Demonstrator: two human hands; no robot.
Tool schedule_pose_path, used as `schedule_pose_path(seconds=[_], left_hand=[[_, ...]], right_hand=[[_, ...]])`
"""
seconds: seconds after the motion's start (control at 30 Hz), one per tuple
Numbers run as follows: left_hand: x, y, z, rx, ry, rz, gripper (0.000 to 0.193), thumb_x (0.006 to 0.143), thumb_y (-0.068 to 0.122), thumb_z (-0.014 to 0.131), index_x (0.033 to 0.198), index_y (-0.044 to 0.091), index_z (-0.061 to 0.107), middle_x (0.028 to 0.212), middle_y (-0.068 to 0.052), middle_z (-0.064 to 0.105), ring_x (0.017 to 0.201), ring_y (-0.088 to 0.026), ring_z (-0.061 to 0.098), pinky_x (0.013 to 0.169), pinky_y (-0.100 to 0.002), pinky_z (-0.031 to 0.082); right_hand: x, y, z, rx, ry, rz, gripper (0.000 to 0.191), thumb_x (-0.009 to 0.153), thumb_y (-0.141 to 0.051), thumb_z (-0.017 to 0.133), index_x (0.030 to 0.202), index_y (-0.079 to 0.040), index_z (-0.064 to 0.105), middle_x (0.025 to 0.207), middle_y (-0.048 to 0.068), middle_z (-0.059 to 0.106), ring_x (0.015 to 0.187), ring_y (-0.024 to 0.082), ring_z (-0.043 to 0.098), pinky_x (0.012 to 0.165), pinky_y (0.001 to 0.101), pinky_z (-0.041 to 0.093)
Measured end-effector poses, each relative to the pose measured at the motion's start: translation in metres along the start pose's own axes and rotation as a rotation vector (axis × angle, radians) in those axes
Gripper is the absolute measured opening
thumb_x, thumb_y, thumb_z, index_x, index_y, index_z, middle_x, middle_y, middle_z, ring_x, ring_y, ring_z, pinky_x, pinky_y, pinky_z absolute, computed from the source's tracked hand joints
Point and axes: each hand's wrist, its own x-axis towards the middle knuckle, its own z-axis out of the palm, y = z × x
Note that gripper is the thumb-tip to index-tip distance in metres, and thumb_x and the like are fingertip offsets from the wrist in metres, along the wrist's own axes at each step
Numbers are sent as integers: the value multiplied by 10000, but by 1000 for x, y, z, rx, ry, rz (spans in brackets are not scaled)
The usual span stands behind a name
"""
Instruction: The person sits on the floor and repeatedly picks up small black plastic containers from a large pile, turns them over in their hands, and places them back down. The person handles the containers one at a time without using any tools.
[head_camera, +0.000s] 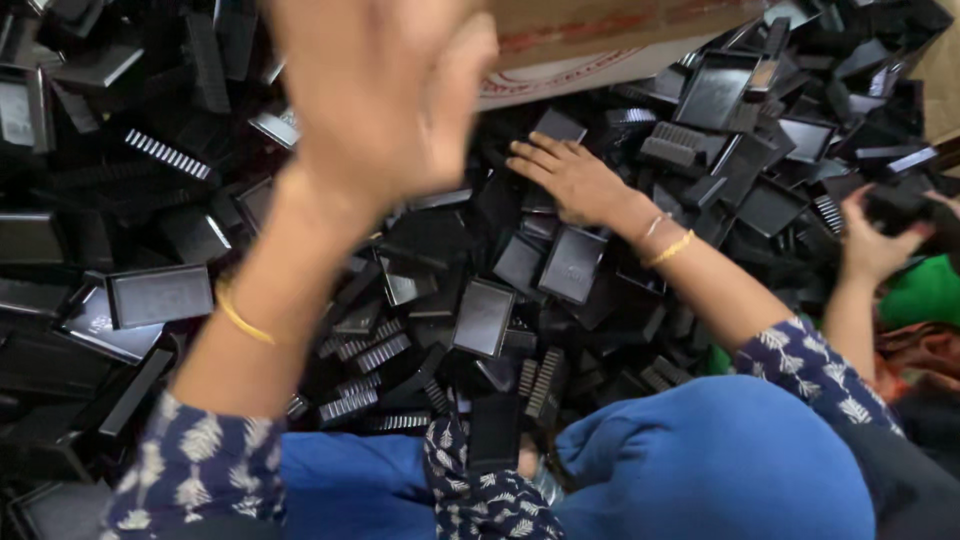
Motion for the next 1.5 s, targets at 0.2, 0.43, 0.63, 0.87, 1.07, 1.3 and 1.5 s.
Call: schedule_pose_path(seconds=[0.2, 0.43, 0.63, 0.87, 1.07, 1.3, 1.5], left_hand=[[-94, 62, 57, -151, -310, -411, 126, 914, 70, 715, 1024, 19, 680, 884, -113, 637, 815, -315, 654, 722, -415, 541], [-159, 91, 122, -326, -515, -679, 127, 871, 139, 698, 949, 44, 664, 904, -139, 660, 866, -367, 664, 730, -466, 541], [-178, 99, 123, -259, -242, -713, 119, 908, 93, 724, 1013, 73, 670, 1008, -101, 672, 977, -311, 652, 856, -425, 548], [-165, 40, 67, -190, 212, -1079, 1123, 882, 256, 950, 1594, -41, 134, 1595, -239, 282, 1490, -360, 377, 1242, -431, 357], [-130, -22, 121, 56, 141, -970, 1051, 1002, 282, 890, 1573, -66, 80, 1613, -292, 256, 1527, -430, 305, 1316, -454, 242], [-110, -41, 147, 95, 54, -945, 1082, 991, 269, 851, 1561, -125, 20, 1605, -391, 193, 1499, -521, 302, 1298, -507, 260], [-135, -17, 113, -81, 31, -975, 928, 1048, 113, 762, 1617, -43, 46, 1631, -322, 210, 1534, -480, 303, 1319, -476, 289]], right_hand=[[-3, 13, 18, -334, -63, 36, 898, 734, -180, 806, 1553, -251, 446, 1510, 13, 489, 1213, 239, 514, 932, 495, 480], [-25, 31, -14, 115, 287, 228, 927, 733, -345, 879, 1492, -44, 440, 1303, 234, 472, 1196, 414, 502, 995, 523, 483], [-29, 14, -54, 344, 328, 214, 852, 817, -307, 837, 1519, -33, 440, 1380, 251, 478, 1271, 452, 533, 1043, 487, 492], [-22, 10, -78, 322, 404, 204, 795, 859, -277, 829, 1522, -62, 446, 1377, 203, 523, 1329, 422, 541, 1117, 483, 491], [-32, 29, -67, 301, 312, 386, 822, 803, -323, 803, 1520, -86, 479, 1402, 215, 545, 1188, 434, 588, 1021, 499, 505], [-9, 21, 11, 147, -270, 723, 808, 840, -546, 694, 1533, -248, 405, 1335, 270, 478, 1181, 485, 547, 914, 595, 501], [-12, 18, 60, 280, -113, 716, 880, 746, -459, 794, 1512, -226, 427, 1391, 273, 405, 1140, 501, 554, 918, 559, 510]])
